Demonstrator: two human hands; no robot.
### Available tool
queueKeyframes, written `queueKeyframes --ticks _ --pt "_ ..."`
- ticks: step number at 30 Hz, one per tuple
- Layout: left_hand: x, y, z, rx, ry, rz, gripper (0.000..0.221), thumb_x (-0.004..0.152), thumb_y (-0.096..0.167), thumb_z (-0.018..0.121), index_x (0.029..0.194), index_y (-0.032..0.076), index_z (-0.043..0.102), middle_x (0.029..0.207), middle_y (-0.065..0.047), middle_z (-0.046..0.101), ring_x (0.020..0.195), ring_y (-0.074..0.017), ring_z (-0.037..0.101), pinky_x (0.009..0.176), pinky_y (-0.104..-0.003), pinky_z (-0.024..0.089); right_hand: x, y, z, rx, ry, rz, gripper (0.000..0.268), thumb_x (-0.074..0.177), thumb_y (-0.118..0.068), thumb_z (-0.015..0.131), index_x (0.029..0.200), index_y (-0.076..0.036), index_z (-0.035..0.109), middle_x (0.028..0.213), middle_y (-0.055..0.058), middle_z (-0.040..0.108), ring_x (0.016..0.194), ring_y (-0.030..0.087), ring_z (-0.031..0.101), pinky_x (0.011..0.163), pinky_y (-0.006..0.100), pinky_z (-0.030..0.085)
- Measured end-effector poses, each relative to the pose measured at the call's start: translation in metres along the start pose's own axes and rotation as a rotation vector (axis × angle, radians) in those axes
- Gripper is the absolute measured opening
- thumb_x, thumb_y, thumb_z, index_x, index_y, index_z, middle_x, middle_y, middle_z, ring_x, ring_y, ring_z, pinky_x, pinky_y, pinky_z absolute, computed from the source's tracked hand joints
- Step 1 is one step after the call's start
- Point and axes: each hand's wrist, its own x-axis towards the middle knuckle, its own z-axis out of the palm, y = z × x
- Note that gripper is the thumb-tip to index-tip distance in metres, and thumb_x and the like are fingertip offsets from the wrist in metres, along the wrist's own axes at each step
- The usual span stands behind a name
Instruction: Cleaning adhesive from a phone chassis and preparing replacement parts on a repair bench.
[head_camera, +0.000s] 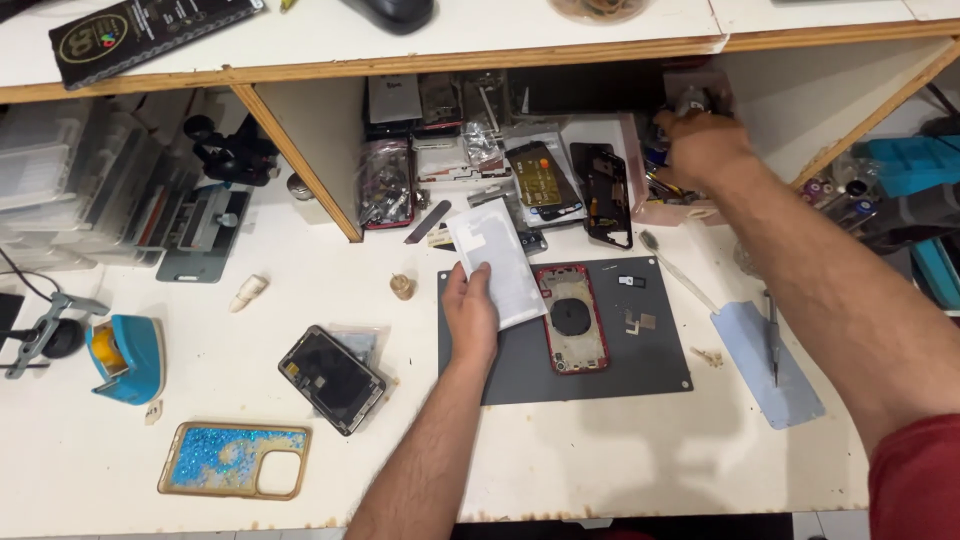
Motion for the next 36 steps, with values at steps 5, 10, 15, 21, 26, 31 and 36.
queueKeyframes --ticks 5,10,15,21,26,31,36 --pt "0.002 -0.003 0.001 0.044 -0.009 0.046 0.022 0.092 0.017 0.060 0.106 0.005 0.072 0.099 -0.007 0.075 0.091 -0.0188 0.067 0.080 -0.029 0.052 0.067 0.035 0.064 -0.082 0.355 -0.153 0.043 0.090 -0.036 0.055 0.130 -0.025 0.066 0.112 0.016 0.076 0.091 0.038 0.076 0.069 0.049 0.062" --pt "-0.001 -0.001 0.002 0.106 -0.020 0.073 0.027 0.095 0.017 0.061 0.117 0.005 0.069 0.101 -0.008 0.071 0.095 -0.0180 0.063 0.087 -0.033 0.051 0.022 0.032 0.017 0.004 0.237 0.016 0.040 0.099 -0.026 0.060 0.137 -0.021 0.068 0.109 0.013 0.079 0.096 0.029 0.076 0.077 0.042 0.064" --pt "0.001 -0.003 0.002 0.059 -0.014 0.031 0.023 0.092 0.017 0.060 0.107 0.005 0.072 0.099 -0.008 0.075 0.091 -0.0188 0.067 0.080 -0.029 0.052 0.010 0.030 -0.010 0.036 0.108 0.152 0.047 0.104 -0.022 0.061 0.150 -0.013 0.050 0.098 0.014 0.077 0.084 0.027 0.075 0.063 0.038 0.064" --pt "0.003 -0.005 0.001 0.071 -0.017 0.059 0.019 0.093 0.018 0.060 0.102 0.006 0.071 0.094 -0.006 0.073 0.087 -0.0176 0.065 0.077 -0.029 0.051 0.027 0.033 0.000 -0.045 0.111 0.124 0.038 0.103 -0.034 0.057 0.139 -0.022 0.064 0.115 0.012 0.077 0.100 0.031 0.075 0.074 0.043 0.064" --pt "0.007 -0.010 -0.002 0.074 -0.020 0.084 0.022 0.092 0.018 0.061 0.106 0.006 0.073 0.097 -0.007 0.075 0.088 -0.0181 0.067 0.078 -0.029 0.052 0.036 0.029 0.012 -0.114 0.258 -0.029 0.049 0.102 -0.051 0.052 0.143 -0.024 0.062 0.112 0.005 0.079 0.098 0.029 0.075 0.070 0.040 0.066" --pt "0.001 -0.001 0.001 0.113 -0.055 0.077 0.032 0.091 0.018 0.062 0.119 0.006 0.073 0.109 -0.009 0.077 0.097 -0.0202 0.069 0.082 -0.030 0.054 -0.029 -0.037 -0.018 0.220 0.314 -0.191 0.032 0.107 -0.034 0.059 0.125 -0.011 0.070 0.105 0.014 0.075 0.084 0.029 0.074 0.073 0.042 0.060" --pt "0.014 -0.020 -0.001 -0.060 -0.126 0.081 0.028 0.093 0.015 0.066 0.117 0.002 0.072 0.105 -0.012 0.077 0.090 -0.0203 0.070 0.077 -0.032 0.058 -0.076 -0.104 -0.027 0.616 -0.015 -0.368 0.046 0.095 -0.051 0.064 0.113 -0.011 0.079 0.109 0.010 0.079 0.100 0.024 0.073 0.087 0.039 0.055"
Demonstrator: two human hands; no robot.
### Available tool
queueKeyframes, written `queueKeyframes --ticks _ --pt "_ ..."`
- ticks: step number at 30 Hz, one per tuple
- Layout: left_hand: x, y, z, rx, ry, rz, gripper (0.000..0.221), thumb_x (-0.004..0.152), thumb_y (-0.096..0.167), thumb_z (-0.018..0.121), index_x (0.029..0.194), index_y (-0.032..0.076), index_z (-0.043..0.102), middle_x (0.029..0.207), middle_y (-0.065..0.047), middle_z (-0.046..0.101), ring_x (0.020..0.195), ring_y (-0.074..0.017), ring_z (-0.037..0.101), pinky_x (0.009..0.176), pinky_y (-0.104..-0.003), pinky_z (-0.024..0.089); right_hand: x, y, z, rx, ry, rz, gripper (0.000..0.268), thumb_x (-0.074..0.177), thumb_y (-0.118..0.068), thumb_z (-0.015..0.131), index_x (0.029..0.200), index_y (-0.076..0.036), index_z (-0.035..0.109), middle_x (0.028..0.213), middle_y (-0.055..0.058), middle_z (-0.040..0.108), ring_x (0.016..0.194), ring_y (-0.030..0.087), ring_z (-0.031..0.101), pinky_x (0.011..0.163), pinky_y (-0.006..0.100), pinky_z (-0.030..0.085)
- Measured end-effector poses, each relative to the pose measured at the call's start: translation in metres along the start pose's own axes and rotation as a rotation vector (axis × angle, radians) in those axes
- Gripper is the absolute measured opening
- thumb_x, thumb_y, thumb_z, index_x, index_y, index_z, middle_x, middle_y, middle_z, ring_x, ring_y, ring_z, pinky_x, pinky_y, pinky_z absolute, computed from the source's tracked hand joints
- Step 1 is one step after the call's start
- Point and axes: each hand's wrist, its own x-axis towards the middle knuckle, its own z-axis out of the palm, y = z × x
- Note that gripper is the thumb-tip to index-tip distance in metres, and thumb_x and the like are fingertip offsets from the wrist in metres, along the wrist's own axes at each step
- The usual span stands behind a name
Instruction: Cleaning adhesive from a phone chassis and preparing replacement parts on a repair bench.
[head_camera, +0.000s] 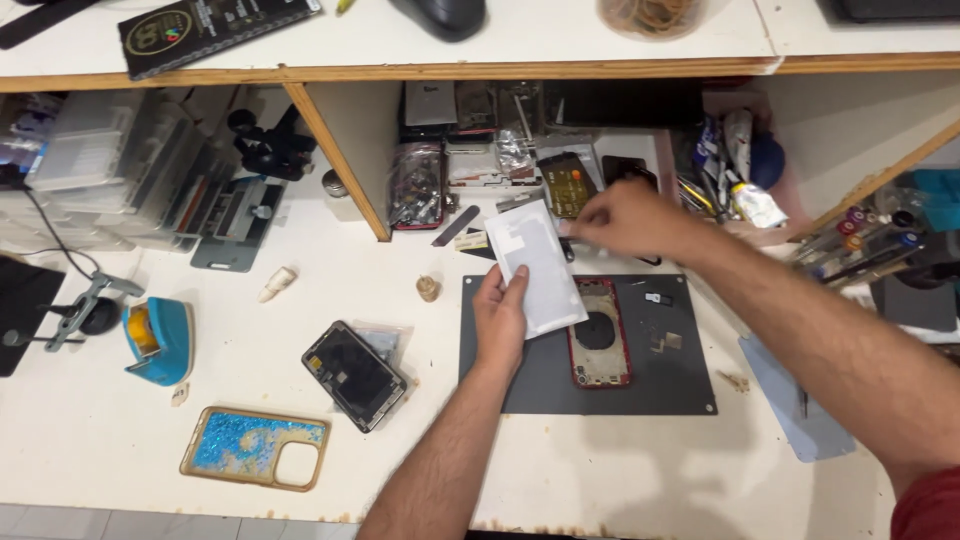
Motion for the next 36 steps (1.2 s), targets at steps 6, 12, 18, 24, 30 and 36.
queueKeyframes --ticks 6,12,18,24,30,36 --pt "0.001 -0.002 -0.002 0.021 0.030 0.055 0.022 0.098 0.015 0.066 0.118 0.006 0.071 0.091 -0.008 0.073 0.082 -0.0152 0.069 0.077 -0.031 0.058 0.038 0.000 0.026 0.008 0.090 -0.171 0.031 0.086 -0.036 0.072 0.109 -0.018 0.082 0.098 0.014 0.080 0.103 0.038 0.074 0.087 0.051 0.059" --pt "0.001 -0.001 -0.002 0.053 0.047 0.061 0.019 0.098 0.014 0.066 0.114 0.005 0.071 0.090 -0.008 0.072 0.082 -0.0152 0.067 0.078 -0.033 0.057 0.142 0.055 -0.011 -0.354 0.288 -0.048 0.054 0.083 -0.027 0.072 0.136 -0.018 0.071 0.120 0.018 0.073 0.114 0.040 0.069 0.091 0.054 0.057" --pt "0.002 0.005 0.000 0.050 0.076 -0.071 0.028 0.093 0.019 0.062 0.115 0.004 0.071 0.105 -0.010 0.075 0.093 -0.0187 0.067 0.080 -0.028 0.053 0.160 0.047 -0.032 -0.418 0.134 0.112 0.063 0.078 -0.025 0.079 0.138 -0.012 0.065 0.128 0.016 0.070 0.114 0.040 0.067 0.089 0.046 0.058" --pt "0.000 0.008 0.000 0.059 0.038 -0.046 0.022 0.095 0.019 0.061 0.109 0.006 0.072 0.100 -0.007 0.075 0.091 -0.0169 0.066 0.080 -0.028 0.052 0.165 -0.011 -0.022 -0.251 0.103 0.046 0.040 0.096 -0.033 0.068 0.131 -0.013 0.068 0.124 0.014 0.071 0.107 0.036 0.068 0.083 0.043 0.054" --pt "0.000 0.007 0.000 0.073 0.016 -0.026 0.023 0.096 0.019 0.060 0.111 0.006 0.072 0.103 -0.006 0.074 0.094 -0.0154 0.066 0.085 -0.026 0.052 0.189 -0.037 0.006 -0.373 0.022 -0.056 0.046 0.097 -0.040 0.066 0.131 -0.008 0.068 0.134 0.018 0.066 0.117 0.040 0.064 0.091 0.047 0.054" --pt "0.000 0.008 0.000 0.114 0.012 -0.009 0.025 0.095 0.020 0.060 0.112 0.007 0.072 0.104 -0.005 0.075 0.095 -0.0144 0.066 0.085 -0.027 0.052 0.207 -0.018 0.010 -0.029 0.132 0.023 0.016 0.096 -0.015 0.065 0.098 -0.010 0.080 0.103 0.014 0.076 0.095 0.027 0.071 0.078 0.039 0.055"
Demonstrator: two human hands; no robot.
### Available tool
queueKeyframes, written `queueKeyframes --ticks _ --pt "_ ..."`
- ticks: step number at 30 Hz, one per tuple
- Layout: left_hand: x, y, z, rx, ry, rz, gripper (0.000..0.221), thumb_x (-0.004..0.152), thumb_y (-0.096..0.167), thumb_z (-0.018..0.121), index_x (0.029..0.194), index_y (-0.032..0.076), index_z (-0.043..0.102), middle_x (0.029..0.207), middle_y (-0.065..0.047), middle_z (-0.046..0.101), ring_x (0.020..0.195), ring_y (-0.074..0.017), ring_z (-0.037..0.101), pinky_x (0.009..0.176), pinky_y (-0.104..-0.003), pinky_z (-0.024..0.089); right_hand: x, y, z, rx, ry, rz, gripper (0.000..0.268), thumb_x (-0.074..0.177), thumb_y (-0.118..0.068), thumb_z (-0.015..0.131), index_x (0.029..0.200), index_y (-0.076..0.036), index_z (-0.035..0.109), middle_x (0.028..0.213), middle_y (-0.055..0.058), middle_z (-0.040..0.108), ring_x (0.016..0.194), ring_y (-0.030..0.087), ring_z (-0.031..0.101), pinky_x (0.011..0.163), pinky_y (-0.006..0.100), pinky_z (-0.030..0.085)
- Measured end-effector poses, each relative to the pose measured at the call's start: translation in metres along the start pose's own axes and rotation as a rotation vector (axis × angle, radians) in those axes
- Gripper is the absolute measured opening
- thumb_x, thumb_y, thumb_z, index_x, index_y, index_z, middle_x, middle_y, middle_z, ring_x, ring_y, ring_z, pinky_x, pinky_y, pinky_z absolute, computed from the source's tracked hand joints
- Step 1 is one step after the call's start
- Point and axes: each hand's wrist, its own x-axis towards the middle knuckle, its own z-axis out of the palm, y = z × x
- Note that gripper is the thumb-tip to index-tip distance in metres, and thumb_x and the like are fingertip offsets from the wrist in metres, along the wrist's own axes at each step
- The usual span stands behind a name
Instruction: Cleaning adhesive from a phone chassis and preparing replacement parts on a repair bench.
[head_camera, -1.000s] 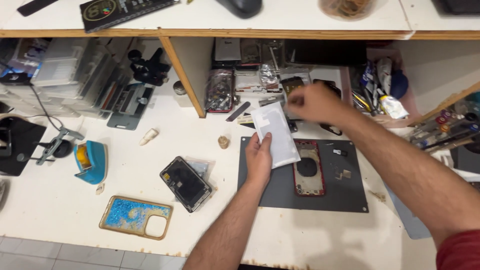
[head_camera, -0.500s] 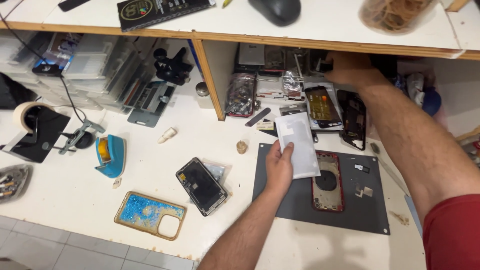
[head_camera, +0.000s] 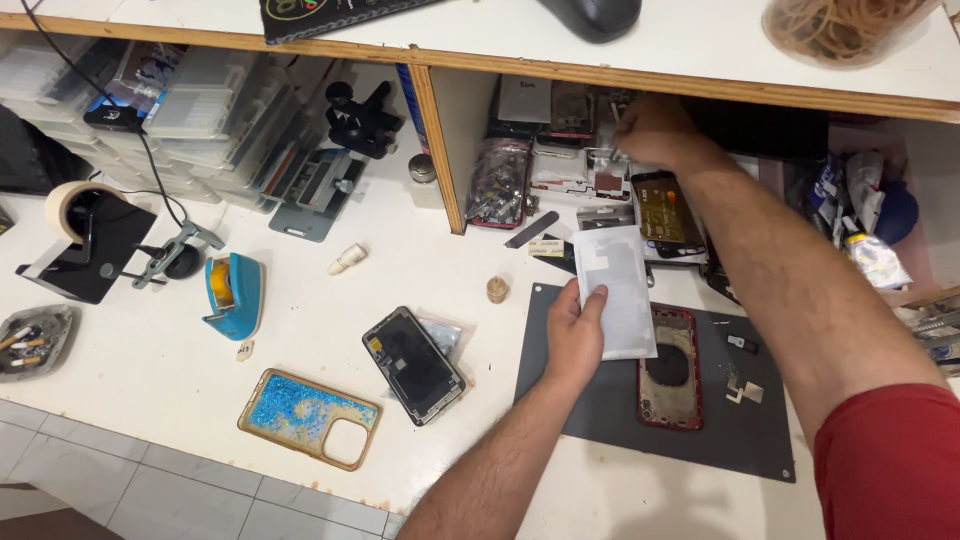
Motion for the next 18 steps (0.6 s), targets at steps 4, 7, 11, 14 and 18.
queueKeyframes --ticks 4,7,11,14,18 --pt "-0.001 0.000 0.001 -0.010 -0.010 -0.012 0.024 0.096 0.020 0.060 0.112 0.007 0.072 0.104 -0.005 0.075 0.095 -0.0149 0.066 0.085 -0.027 0.052 -0.014 -0.009 -0.020 0.114 -0.027 0.117 0.016 0.105 -0.022 0.058 0.114 -0.013 0.068 0.103 0.010 0.070 0.094 0.024 0.067 0.083 0.037 0.050" --pt "0.001 -0.001 0.000 -0.023 -0.005 -0.014 0.023 0.096 0.019 0.060 0.111 0.006 0.072 0.103 -0.005 0.075 0.095 -0.0150 0.066 0.085 -0.027 0.052 -0.014 -0.012 -0.027 0.051 -0.056 0.119 0.028 0.110 -0.031 0.047 0.119 -0.013 0.067 0.109 0.013 0.069 0.100 0.026 0.063 0.086 0.039 0.046" --pt "-0.002 0.002 0.000 0.001 -0.016 -0.005 0.023 0.096 0.019 0.059 0.111 0.007 0.071 0.104 -0.004 0.075 0.095 -0.0145 0.066 0.086 -0.027 0.052 -0.026 -0.022 -0.034 -0.037 -0.133 0.075 0.046 0.112 -0.050 0.055 0.085 -0.019 0.076 0.096 0.006 0.073 0.076 0.019 0.057 0.074 0.036 0.041" --pt "0.000 -0.001 0.000 0.023 0.001 0.004 0.023 0.095 0.021 0.060 0.110 0.008 0.072 0.103 -0.004 0.075 0.095 -0.0141 0.066 0.085 -0.027 0.051 -0.019 -0.009 -0.019 -0.008 -0.005 0.061 0.029 0.100 -0.033 0.069 0.120 -0.013 0.069 0.120 0.012 0.071 0.111 0.032 0.065 0.090 0.041 0.049" --pt "-0.002 0.002 0.000 0.013 -0.012 0.010 0.024 0.096 0.020 0.058 0.111 0.007 0.072 0.104 -0.004 0.074 0.095 -0.0144 0.066 0.085 -0.027 0.051 -0.001 -0.014 0.001 -0.034 0.065 -0.068 0.032 0.099 -0.041 0.071 0.107 -0.010 0.069 0.105 0.010 0.072 0.097 0.031 0.066 0.077 0.039 0.049"
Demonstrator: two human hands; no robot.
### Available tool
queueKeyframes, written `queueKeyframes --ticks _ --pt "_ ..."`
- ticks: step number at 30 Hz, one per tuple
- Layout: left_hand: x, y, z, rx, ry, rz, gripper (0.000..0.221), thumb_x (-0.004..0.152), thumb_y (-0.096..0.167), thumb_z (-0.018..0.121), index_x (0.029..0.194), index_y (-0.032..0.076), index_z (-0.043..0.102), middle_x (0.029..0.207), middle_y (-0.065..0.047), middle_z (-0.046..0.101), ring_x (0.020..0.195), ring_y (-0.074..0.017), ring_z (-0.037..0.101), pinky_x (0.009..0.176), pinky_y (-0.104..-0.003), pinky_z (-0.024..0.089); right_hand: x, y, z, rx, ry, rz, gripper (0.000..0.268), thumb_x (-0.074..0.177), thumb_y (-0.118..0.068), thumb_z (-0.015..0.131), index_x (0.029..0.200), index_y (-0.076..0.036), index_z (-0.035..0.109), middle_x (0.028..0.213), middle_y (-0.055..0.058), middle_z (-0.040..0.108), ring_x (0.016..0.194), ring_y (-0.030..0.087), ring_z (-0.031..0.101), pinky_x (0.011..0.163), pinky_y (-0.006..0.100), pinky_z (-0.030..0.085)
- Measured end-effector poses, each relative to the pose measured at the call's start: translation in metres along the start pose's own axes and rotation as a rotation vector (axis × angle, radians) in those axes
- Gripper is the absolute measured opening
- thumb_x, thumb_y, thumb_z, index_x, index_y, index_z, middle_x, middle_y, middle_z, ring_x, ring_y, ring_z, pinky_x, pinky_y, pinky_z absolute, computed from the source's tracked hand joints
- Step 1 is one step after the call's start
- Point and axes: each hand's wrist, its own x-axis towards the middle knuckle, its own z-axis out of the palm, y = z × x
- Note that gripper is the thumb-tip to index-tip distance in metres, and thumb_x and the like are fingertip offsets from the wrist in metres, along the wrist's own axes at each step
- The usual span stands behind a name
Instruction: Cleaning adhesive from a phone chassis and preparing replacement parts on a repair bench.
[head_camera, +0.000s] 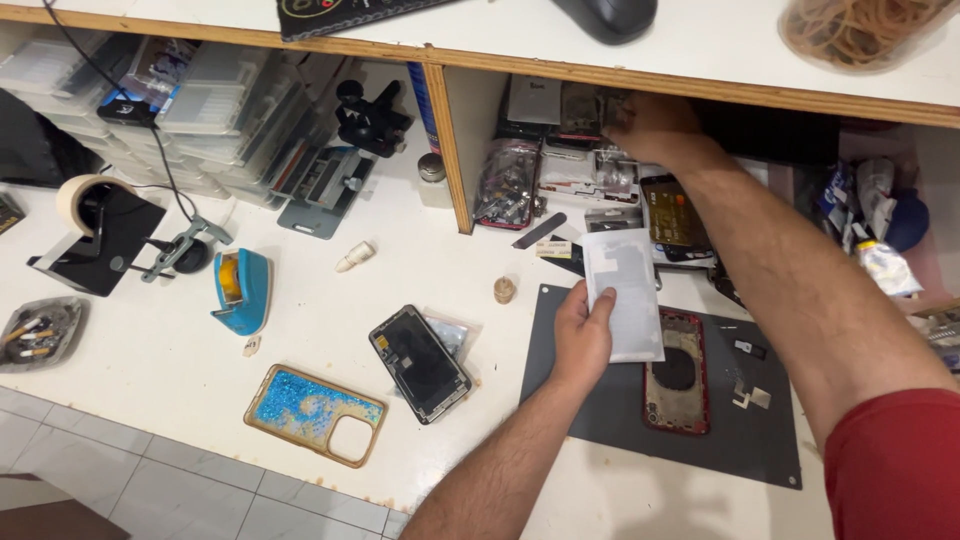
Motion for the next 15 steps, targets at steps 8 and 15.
queueKeyframes --ticks 8,15 --pt "0.002 -0.004 -0.001 0.058 0.026 0.006 0.020 0.095 0.023 0.060 0.106 0.010 0.071 0.100 0.000 0.074 0.093 -0.0121 0.065 0.085 -0.026 0.050 0.003 -0.069 0.013 0.148 -0.038 -0.038 0.054 0.094 -0.026 0.076 0.143 -0.012 0.059 0.138 0.012 0.064 0.121 0.032 0.064 0.099 0.038 0.051" --pt "0.001 0.002 0.000 0.069 0.023 -0.027 0.021 0.096 0.024 0.059 0.106 0.011 0.071 0.098 0.001 0.073 0.091 -0.0109 0.064 0.083 -0.026 0.050 0.052 -0.063 0.047 -0.183 0.021 -0.271 0.056 0.092 -0.037 0.067 0.144 -0.016 0.062 0.146 0.013 0.059 0.130 0.037 0.054 0.102 0.043 0.045"
